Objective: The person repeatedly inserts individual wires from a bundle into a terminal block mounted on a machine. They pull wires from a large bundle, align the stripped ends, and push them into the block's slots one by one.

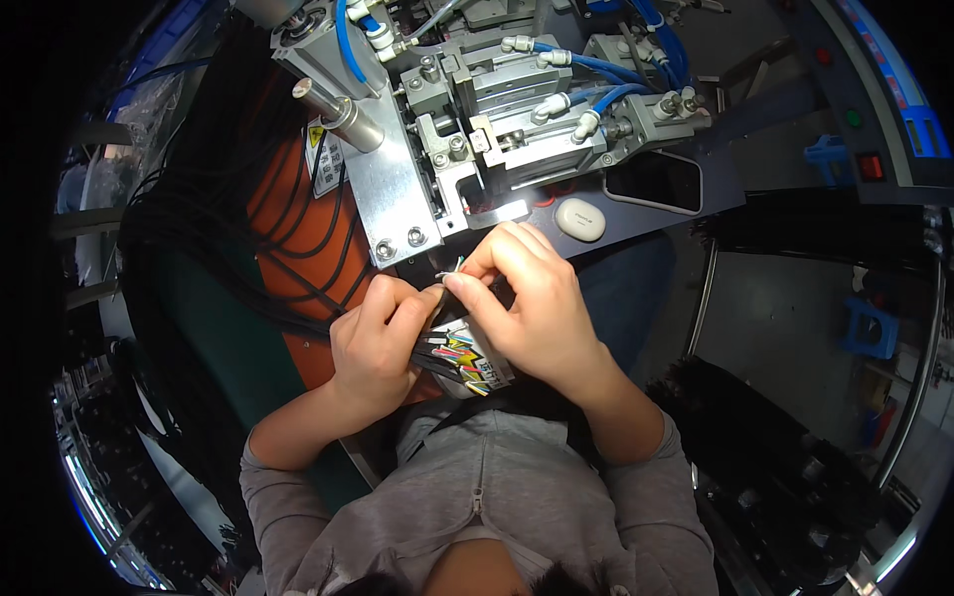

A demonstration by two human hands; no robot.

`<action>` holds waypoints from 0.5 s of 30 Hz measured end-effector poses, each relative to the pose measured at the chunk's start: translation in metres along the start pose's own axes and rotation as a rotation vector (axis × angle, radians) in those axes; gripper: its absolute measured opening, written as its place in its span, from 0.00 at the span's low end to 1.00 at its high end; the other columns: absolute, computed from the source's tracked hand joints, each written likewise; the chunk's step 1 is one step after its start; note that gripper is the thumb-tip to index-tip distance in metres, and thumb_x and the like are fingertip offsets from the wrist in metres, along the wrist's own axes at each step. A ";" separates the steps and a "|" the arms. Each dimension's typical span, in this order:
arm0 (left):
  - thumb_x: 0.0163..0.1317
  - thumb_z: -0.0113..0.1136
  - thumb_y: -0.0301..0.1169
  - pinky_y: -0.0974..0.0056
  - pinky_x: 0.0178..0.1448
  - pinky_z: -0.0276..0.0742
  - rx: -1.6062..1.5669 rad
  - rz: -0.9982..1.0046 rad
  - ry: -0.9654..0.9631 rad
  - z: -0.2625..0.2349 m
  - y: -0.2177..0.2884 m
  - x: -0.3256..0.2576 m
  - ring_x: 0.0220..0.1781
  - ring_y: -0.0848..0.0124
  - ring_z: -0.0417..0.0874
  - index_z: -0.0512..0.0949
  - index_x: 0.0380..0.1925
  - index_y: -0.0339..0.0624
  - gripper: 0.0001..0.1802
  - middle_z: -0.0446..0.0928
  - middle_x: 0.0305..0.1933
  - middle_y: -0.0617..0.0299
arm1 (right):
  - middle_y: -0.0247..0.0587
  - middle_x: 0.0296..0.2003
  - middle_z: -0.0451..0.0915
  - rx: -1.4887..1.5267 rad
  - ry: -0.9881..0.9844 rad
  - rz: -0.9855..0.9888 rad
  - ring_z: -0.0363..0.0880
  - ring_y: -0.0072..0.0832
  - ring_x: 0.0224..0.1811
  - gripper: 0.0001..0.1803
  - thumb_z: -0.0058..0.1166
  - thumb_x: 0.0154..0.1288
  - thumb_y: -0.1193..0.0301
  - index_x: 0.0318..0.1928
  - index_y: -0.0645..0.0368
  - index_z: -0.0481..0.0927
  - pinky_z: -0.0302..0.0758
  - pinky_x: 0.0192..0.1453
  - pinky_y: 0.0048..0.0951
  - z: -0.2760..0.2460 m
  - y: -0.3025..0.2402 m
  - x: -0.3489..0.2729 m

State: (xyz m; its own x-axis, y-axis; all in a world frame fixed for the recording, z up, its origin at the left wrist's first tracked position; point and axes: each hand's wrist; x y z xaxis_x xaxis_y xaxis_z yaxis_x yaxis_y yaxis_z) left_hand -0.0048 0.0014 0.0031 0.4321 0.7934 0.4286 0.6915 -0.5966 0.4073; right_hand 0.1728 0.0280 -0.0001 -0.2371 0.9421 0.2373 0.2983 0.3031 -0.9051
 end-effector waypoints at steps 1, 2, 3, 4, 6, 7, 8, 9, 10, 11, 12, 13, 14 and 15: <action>0.48 0.61 0.24 0.69 0.21 0.67 0.014 0.015 0.001 -0.001 0.000 0.000 0.23 0.74 0.74 0.79 0.36 0.36 0.13 0.67 0.27 0.64 | 0.40 0.25 0.73 0.046 -0.074 0.067 0.73 0.32 0.29 0.09 0.61 0.57 0.74 0.28 0.64 0.74 0.69 0.36 0.29 -0.007 -0.001 0.002; 0.47 0.60 0.24 0.70 0.21 0.67 0.028 0.031 0.002 -0.002 -0.001 0.000 0.23 0.75 0.74 0.80 0.37 0.37 0.14 0.67 0.27 0.65 | 0.39 0.25 0.73 0.091 -0.129 0.094 0.72 0.29 0.30 0.09 0.61 0.58 0.73 0.29 0.64 0.74 0.69 0.37 0.28 -0.010 0.002 0.002; 0.46 0.60 0.24 0.71 0.20 0.66 0.041 0.049 0.004 -0.002 -0.001 0.001 0.23 0.76 0.73 0.80 0.37 0.37 0.14 0.67 0.26 0.66 | 0.38 0.25 0.73 0.134 -0.181 0.120 0.72 0.27 0.31 0.09 0.60 0.59 0.73 0.30 0.64 0.74 0.69 0.37 0.27 -0.013 0.004 0.003; 0.46 0.60 0.24 0.71 0.20 0.65 0.052 0.060 0.019 -0.002 -0.002 0.001 0.23 0.77 0.73 0.81 0.37 0.38 0.14 0.67 0.26 0.66 | 0.38 0.26 0.73 0.182 -0.195 0.145 0.72 0.26 0.31 0.09 0.60 0.59 0.72 0.30 0.64 0.74 0.69 0.38 0.26 -0.015 0.005 0.002; 0.47 0.60 0.25 0.73 0.20 0.63 0.076 0.081 0.048 0.000 -0.003 0.000 0.22 0.77 0.71 0.81 0.38 0.39 0.15 0.66 0.24 0.67 | 0.36 0.26 0.73 0.278 -0.224 0.196 0.72 0.23 0.31 0.09 0.59 0.60 0.72 0.31 0.64 0.73 0.69 0.39 0.25 -0.017 0.007 0.000; 0.45 0.61 0.25 0.72 0.20 0.65 0.100 0.082 0.039 -0.001 -0.002 -0.001 0.22 0.77 0.72 0.82 0.39 0.40 0.17 0.67 0.24 0.67 | 0.36 0.27 0.73 0.316 -0.219 0.221 0.72 0.23 0.32 0.09 0.59 0.60 0.72 0.31 0.65 0.74 0.69 0.39 0.24 -0.017 0.009 -0.001; 0.44 0.62 0.26 0.71 0.21 0.66 0.124 0.083 0.029 -0.003 0.001 0.000 0.22 0.76 0.73 0.82 0.40 0.41 0.18 0.68 0.24 0.66 | 0.36 0.27 0.74 0.354 -0.214 0.246 0.72 0.22 0.32 0.09 0.59 0.61 0.73 0.31 0.65 0.75 0.69 0.38 0.24 -0.017 0.012 -0.002; 0.42 0.63 0.27 0.70 0.22 0.68 0.149 0.082 0.019 -0.004 0.002 -0.001 0.21 0.75 0.74 0.83 0.41 0.42 0.20 0.69 0.24 0.66 | 0.36 0.27 0.75 0.394 -0.210 0.271 0.73 0.22 0.32 0.08 0.59 0.61 0.73 0.31 0.65 0.75 0.69 0.38 0.24 -0.016 0.014 -0.003; 0.43 0.63 0.26 0.71 0.21 0.67 0.153 0.101 0.015 -0.004 0.003 -0.001 0.21 0.76 0.73 0.83 0.42 0.42 0.21 0.68 0.24 0.67 | 0.37 0.28 0.76 0.378 -0.190 0.246 0.73 0.22 0.33 0.08 0.59 0.60 0.73 0.31 0.65 0.76 0.70 0.38 0.24 -0.015 0.017 -0.005; 0.43 0.63 0.26 0.71 0.21 0.66 0.157 0.119 0.010 -0.003 0.003 -0.001 0.21 0.76 0.73 0.83 0.42 0.43 0.21 0.68 0.24 0.67 | 0.38 0.29 0.77 0.363 -0.169 0.220 0.74 0.23 0.33 0.08 0.60 0.60 0.73 0.31 0.65 0.77 0.70 0.38 0.24 -0.015 0.021 -0.007; 0.43 0.63 0.26 0.72 0.21 0.66 0.161 0.134 0.006 -0.002 0.004 -0.002 0.21 0.77 0.72 0.83 0.43 0.43 0.21 0.68 0.24 0.68 | 0.39 0.29 0.78 0.347 -0.151 0.196 0.75 0.23 0.34 0.08 0.60 0.59 0.73 0.31 0.66 0.77 0.70 0.38 0.24 -0.014 0.023 -0.008; 0.43 0.63 0.26 0.72 0.21 0.65 0.177 0.142 0.002 -0.001 0.004 -0.002 0.21 0.77 0.71 0.83 0.43 0.43 0.21 0.67 0.23 0.68 | 0.41 0.30 0.79 0.274 -0.127 0.178 0.76 0.25 0.34 0.07 0.60 0.59 0.73 0.31 0.66 0.78 0.71 0.38 0.25 -0.013 0.023 -0.009; 0.43 0.63 0.26 0.72 0.20 0.64 0.192 0.150 -0.002 0.001 0.004 -0.002 0.21 0.78 0.71 0.83 0.43 0.44 0.21 0.65 0.23 0.68 | 0.42 0.31 0.79 0.201 -0.104 0.159 0.77 0.27 0.34 0.07 0.60 0.58 0.74 0.31 0.66 0.79 0.71 0.38 0.26 -0.011 0.023 -0.010; 0.43 0.63 0.26 0.72 0.20 0.63 0.208 0.159 -0.006 0.002 0.003 -0.002 0.21 0.78 0.70 0.83 0.43 0.44 0.21 0.64 0.22 0.68 | 0.43 0.32 0.80 0.129 -0.079 0.139 0.78 0.29 0.35 0.07 0.61 0.57 0.74 0.32 0.66 0.79 0.72 0.39 0.27 -0.009 0.023 -0.011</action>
State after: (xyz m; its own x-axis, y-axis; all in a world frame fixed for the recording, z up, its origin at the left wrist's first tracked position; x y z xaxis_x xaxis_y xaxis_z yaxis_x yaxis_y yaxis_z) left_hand -0.0022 -0.0021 0.0018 0.5483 0.6925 0.4688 0.7185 -0.6770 0.1597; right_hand 0.1905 0.0264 -0.0207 -0.2753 0.9577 0.0832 0.2134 0.1453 -0.9661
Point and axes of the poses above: each hand's wrist, its own x-axis towards the middle knuckle, its own z-axis out of the palm, y = z × x
